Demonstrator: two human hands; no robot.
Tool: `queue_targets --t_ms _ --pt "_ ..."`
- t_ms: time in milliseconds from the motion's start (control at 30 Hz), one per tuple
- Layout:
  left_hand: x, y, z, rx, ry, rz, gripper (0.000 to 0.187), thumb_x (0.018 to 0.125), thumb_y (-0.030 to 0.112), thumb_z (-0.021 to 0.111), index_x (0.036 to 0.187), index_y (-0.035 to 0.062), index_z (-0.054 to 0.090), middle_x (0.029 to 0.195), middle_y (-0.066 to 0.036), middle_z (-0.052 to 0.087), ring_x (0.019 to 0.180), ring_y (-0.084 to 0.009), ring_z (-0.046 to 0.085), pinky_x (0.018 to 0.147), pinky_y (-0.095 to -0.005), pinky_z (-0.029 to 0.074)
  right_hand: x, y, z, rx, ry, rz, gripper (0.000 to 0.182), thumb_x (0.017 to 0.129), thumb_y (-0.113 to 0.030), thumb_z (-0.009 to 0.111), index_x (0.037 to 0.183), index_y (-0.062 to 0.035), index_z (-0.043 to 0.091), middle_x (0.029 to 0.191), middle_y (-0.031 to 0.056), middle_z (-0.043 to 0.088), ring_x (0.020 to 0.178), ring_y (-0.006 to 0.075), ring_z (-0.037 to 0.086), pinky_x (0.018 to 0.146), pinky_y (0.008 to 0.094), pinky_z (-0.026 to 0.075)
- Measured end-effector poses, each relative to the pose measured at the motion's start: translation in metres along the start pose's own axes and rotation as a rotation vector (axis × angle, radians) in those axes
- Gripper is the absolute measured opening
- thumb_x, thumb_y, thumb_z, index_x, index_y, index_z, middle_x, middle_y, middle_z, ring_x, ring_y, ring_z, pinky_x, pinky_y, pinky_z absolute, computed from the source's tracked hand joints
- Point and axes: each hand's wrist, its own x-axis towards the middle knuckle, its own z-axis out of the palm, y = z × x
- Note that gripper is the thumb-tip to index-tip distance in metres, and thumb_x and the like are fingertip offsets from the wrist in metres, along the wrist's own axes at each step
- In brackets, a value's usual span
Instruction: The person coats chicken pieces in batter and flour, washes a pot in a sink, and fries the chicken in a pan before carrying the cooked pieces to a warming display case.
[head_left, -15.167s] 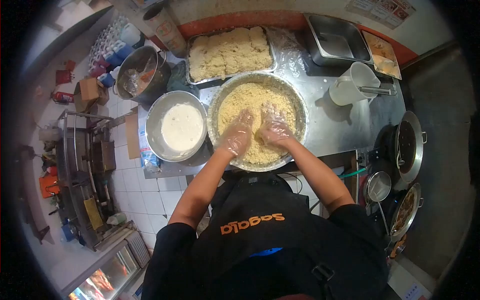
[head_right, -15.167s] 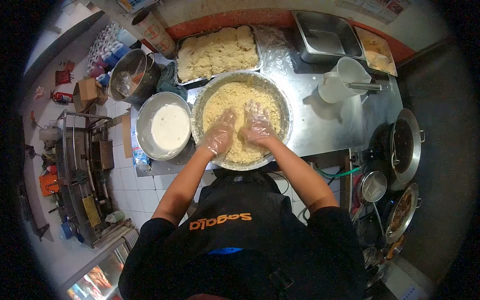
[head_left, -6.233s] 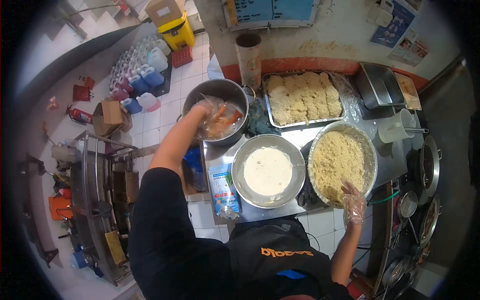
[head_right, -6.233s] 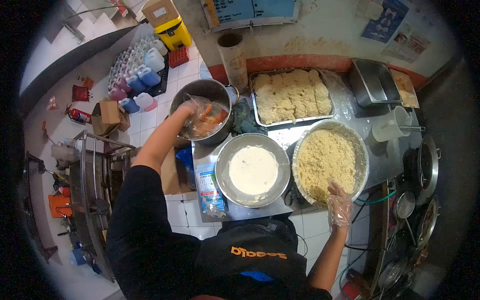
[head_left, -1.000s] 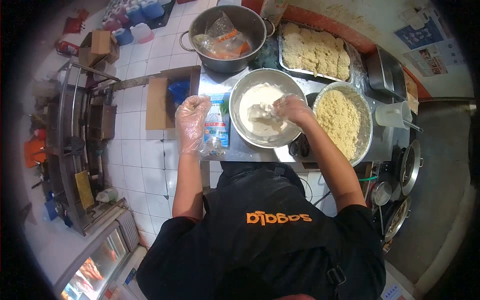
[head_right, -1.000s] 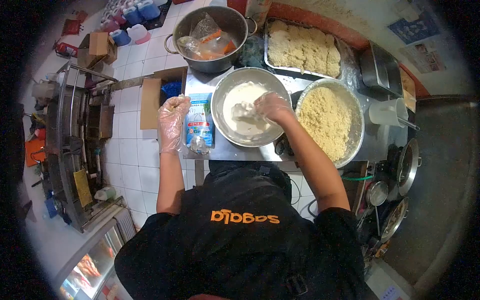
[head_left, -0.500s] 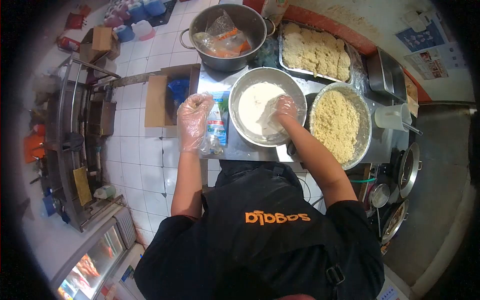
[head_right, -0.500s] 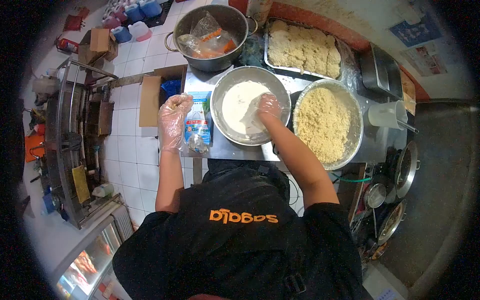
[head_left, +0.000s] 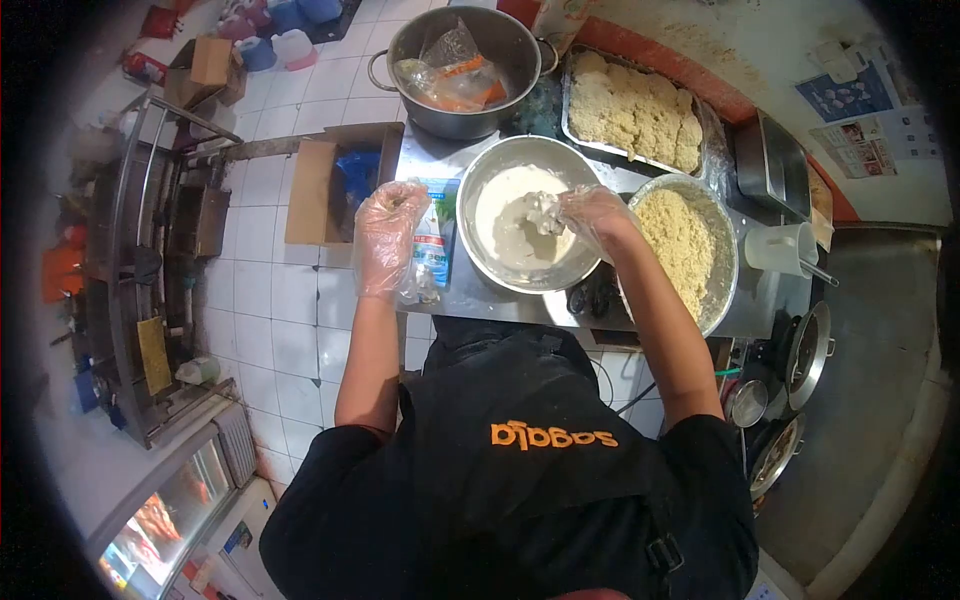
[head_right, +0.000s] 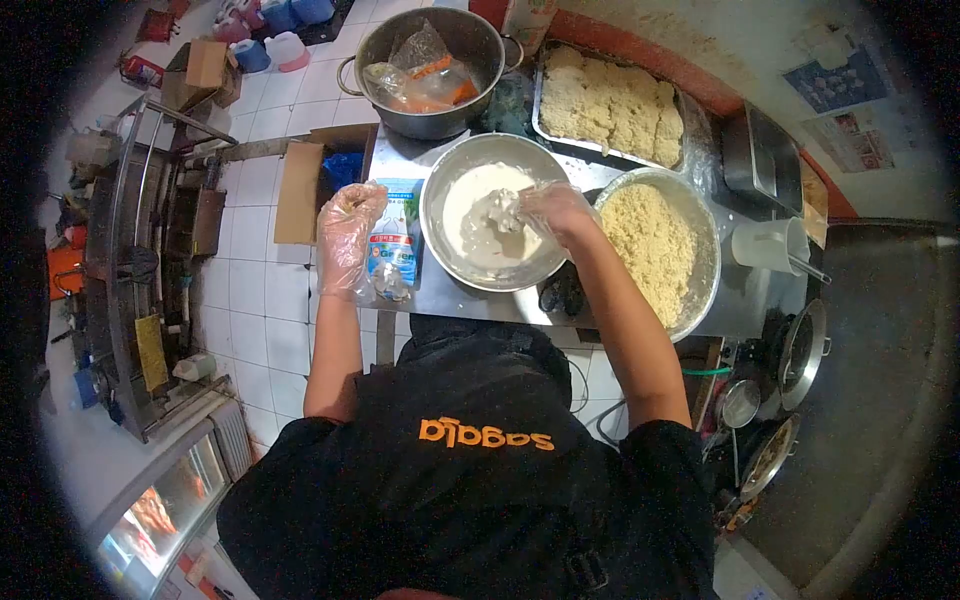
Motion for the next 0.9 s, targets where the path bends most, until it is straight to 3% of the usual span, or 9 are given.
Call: queue_targets --t_ms 100,200,267,467,533,567,667,833,900 --pt "0.000 -0.002 0.001 0.002 -0.002 -0.001 0.011 0.081 0.005 0.068 0.090 0.0016 0.064 0.089 -0.003 0.064 0.079 -0.0070 0.057 0.073 -0.0209 0.047 -0.033 -0.044 0.011 0.065 -0.012 -0.059 0.030 0.076 -0.013 0.070 0.100 0.0043 0.065 0.091 0.0121 0.066 0.078 0.0170 0.061 0.069 0.0296 0.049" --pt "-0.002 0.002 0.003 0.010 0.028 0.026 0.009 0.081 0.004 0.067 0.088 -0.0003 0.064 0.084 -0.001 0.063 0.075 -0.0059 0.055 0.068 -0.0212 0.046 -0.062 -0.088 0.018 -0.073 0.124 -0.015 0.028 0.077 -0.013 0.070 0.100 0.0028 0.065 0.091 0.0115 0.066 0.078 0.0158 0.061 0.069 0.0270 0.049" --pt "-0.003 0.004 0.003 0.030 0.030 0.018 0.008 0.081 0.004 0.067 0.088 0.0000 0.064 0.083 -0.001 0.063 0.074 -0.0057 0.055 0.067 -0.0209 0.046 -0.069 -0.096 0.009 -0.143 0.167 -0.080 0.027 0.076 -0.013 0.070 0.099 0.0022 0.066 0.091 0.0110 0.066 0.077 0.0146 0.061 0.068 0.0257 0.049" --pt "-0.006 0.006 0.002 -0.015 0.044 -0.002 0.008 0.082 0.005 0.067 0.086 0.0004 0.063 0.081 0.000 0.062 0.073 -0.0048 0.054 0.066 -0.0196 0.046 -0.083 -0.082 0.016 0.116 0.143 -0.270 0.027 0.078 -0.018 0.070 0.097 0.0012 0.066 0.084 0.0106 0.067 0.073 0.0139 0.060 0.064 0.0267 0.048" --pt "-0.005 0.004 0.001 -0.041 0.037 0.000 0.007 0.082 0.004 0.067 0.086 0.0003 0.063 0.081 0.000 0.062 0.073 -0.0046 0.054 0.065 -0.0193 0.046 -0.074 -0.072 0.027 -0.400 0.191 -0.102 0.025 0.084 -0.009 0.064 0.107 0.0009 0.060 0.101 0.0124 0.062 0.093 0.0153 0.058 0.075 0.0259 0.049" --pt "-0.005 0.003 0.000 -0.035 0.031 -0.018 0.009 0.081 0.005 0.068 0.088 0.0001 0.063 0.084 -0.001 0.062 0.076 -0.0055 0.054 0.069 -0.0198 0.046 -0.054 -0.042 0.027 0.019 0.168 0.016 0.029 0.084 -0.011 0.064 0.109 0.0027 0.059 0.103 0.0139 0.062 0.093 0.0152 0.058 0.076 0.0263 0.050" --pt "-0.005 -0.002 -0.002 -0.015 0.010 -0.018 0.011 0.081 0.005 0.068 0.090 -0.0001 0.063 0.088 -0.002 0.061 0.079 -0.0065 0.054 0.073 -0.0203 0.046 -0.008 0.020 0.023 0.072 0.133 -0.029 0.031 0.085 -0.013 0.065 0.108 0.0052 0.058 0.103 0.0139 0.062 0.091 0.0154 0.059 0.076 0.0264 0.050" --pt "-0.003 -0.006 -0.007 0.029 0.016 -0.056 0.010 0.081 0.004 0.067 0.090 -0.0001 0.063 0.088 -0.002 0.062 0.080 -0.0068 0.054 0.074 -0.0203 0.046 -0.001 0.033 0.027 0.136 0.190 -0.013 0.033 0.084 -0.014 0.067 0.106 0.0075 0.058 0.098 0.0119 0.064 0.084 0.0152 0.061 0.073 0.0253 0.050" --pt "-0.003 -0.007 -0.006 0.026 0.037 -0.035 0.008 0.080 0.004 0.068 0.086 0.0033 0.064 0.076 0.002 0.060 0.063 -0.0024 0.048 0.050 -0.0189 0.040 -0.009 0.025 0.025 0.241 0.167 -0.059 0.030 0.083 -0.014 0.067 0.105 0.0056 0.059 0.096 0.0111 0.064 0.082 0.0150 0.061 0.071 0.0246 0.050"
